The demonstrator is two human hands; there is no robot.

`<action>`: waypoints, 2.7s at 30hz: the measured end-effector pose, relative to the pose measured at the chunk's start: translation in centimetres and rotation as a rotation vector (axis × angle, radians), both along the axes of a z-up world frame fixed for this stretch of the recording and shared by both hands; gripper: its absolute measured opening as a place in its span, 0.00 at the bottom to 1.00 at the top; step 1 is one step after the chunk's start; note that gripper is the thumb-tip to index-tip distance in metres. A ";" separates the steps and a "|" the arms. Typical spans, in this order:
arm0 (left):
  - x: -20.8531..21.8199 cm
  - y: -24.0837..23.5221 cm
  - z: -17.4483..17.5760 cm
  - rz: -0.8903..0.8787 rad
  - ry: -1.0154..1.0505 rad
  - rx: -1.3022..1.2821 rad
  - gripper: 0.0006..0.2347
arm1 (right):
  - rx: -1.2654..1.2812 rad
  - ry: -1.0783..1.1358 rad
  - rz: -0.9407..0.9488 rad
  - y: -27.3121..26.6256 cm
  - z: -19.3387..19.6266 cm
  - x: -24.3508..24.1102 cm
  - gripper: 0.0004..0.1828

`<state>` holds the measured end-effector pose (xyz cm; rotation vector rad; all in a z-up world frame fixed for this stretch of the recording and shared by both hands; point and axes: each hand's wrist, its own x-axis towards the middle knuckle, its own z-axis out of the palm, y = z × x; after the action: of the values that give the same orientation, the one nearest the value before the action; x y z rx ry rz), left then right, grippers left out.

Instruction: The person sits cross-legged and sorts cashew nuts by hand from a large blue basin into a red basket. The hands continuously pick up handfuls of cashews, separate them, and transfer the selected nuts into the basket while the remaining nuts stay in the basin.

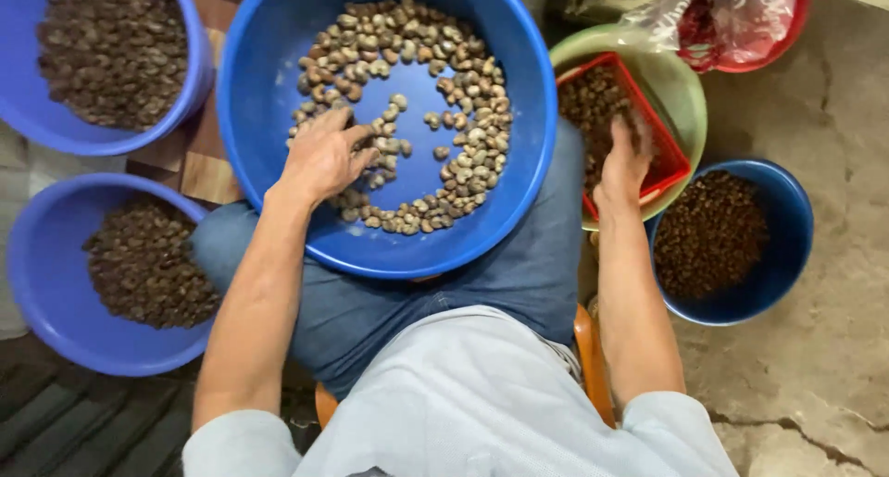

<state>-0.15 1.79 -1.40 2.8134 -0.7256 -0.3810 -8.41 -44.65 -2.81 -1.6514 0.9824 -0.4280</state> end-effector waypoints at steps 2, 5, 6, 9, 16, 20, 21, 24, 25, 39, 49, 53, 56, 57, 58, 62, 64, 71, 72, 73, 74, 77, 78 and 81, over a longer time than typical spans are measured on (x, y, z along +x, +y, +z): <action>-0.5 1.0 1.9 0.064 0.004 -0.045 0.14 | -0.109 -0.134 0.151 3.3 4.8 0.7 0.23; -1.6 0.3 4.9 0.169 -0.054 -0.194 0.13 | -0.297 -0.341 0.452 10.0 12.5 2.2 0.18; -1.9 -0.4 6.0 0.214 -0.120 -0.289 0.13 | -0.371 -0.416 0.604 12.5 15.2 2.9 0.21; -1.5 -1.6 6.4 0.246 -0.053 -0.400 0.15 | -0.704 -0.323 0.898 16.8 15.9 4.2 0.21; -1.7 -1.4 6.7 0.275 -0.027 -0.323 0.12 | -1.019 0.388 1.131 20.3 0.8 10.0 0.46; -1.7 -1.6 7.3 0.274 -0.034 -0.340 0.12 | -0.931 0.489 1.304 23.0 1.7 8.3 0.48; -1.5 -1.6 7.3 0.261 -0.090 -0.363 0.12 | -0.912 0.304 1.297 23.4 1.5 7.6 0.47; -1.4 -1.9 6.9 0.233 -0.191 -0.428 0.11 | -1.012 0.173 1.185 24.1 2.0 8.1 0.45; -1.5 -1.9 7.0 0.242 -0.187 -0.421 0.11 | -1.005 0.171 1.195 24.1 2.0 8.9 0.45; 0.6 -1.7 9.6 0.389 -0.049 -0.450 0.11 | -1.182 0.048 1.274 30.6 -4.1 10.3 0.38; 0.5 -1.6 6.4 0.358 -0.008 -0.345 0.09 | -1.120 0.116 1.507 25.7 -0.6 6.6 0.38; -0.2 -1.3 4.4 0.253 0.077 -0.300 0.06 | -1.025 0.183 1.447 21.6 5.2 5.0 0.37; -0.6 -2.3 3.2 0.182 0.162 -0.257 0.06 | -0.964 0.309 1.411 18.6 5.2 2.9 0.35; -0.7 -2.7 3.1 0.160 0.195 -0.232 0.06 | -0.961 0.368 1.418 17.7 4.7 2.1 0.35; -0.9 -3.0 2.0 0.154 0.193 -0.229 0.06 | -0.958 0.368 1.411 17.7 4.8 1.6 0.35; -1.7 -3.6 -0.8 0.052 0.211 -0.103 0.08 | -0.914 0.457 1.462 19.0 7.1 0.6 0.36; -2.1 -3.6 -1.3 0.033 0.185 -0.056 0.08 | -0.852 0.465 1.461 19.6 8.0 0.6 0.34; -4.1 -4.9 -0.7 -0.005 -0.025 -0.052 0.07 | -0.866 0.373 1.424 19.1 6.2 0.0 0.33; -4.4 -5.2 -1.2 -0.009 -0.130 -0.034 0.06 | -0.877 0.359 1.420 19.0 5.8 0.0 0.34; -4.5 -5.3 -2.1 -0.010 -0.130 -0.032 0.06 | -0.875 0.358 1.419 19.1 6.1 -0.2 0.34; -4.4 -5.3 -2.9 0.007 -0.163 -0.039 0.04 | -0.866 0.343 1.415 19.1 6.4 -0.3 0.34; -4.5 -5.4 -3.6 0.045 -0.176 -0.049 0.05 | -0.868 0.310 1.405 19.2 6.6 -0.6 0.34; -4.5 -5.5 -3.5 0.067 -0.157 -0.053 0.06 | -0.879 0.293 1.401 19.2 6.6 -0.6 0.34; -4.5 -5.4 -4.0 0.078 -0.114 -0.067 0.04 | -0.911 0.220 1.390 19.5 7.4 -0.3 0.26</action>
<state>-4.62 -3.60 -5.37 2.8083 -0.6360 -0.1810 -8.67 -25.16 4.59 -2.7580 -0.4912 0.3444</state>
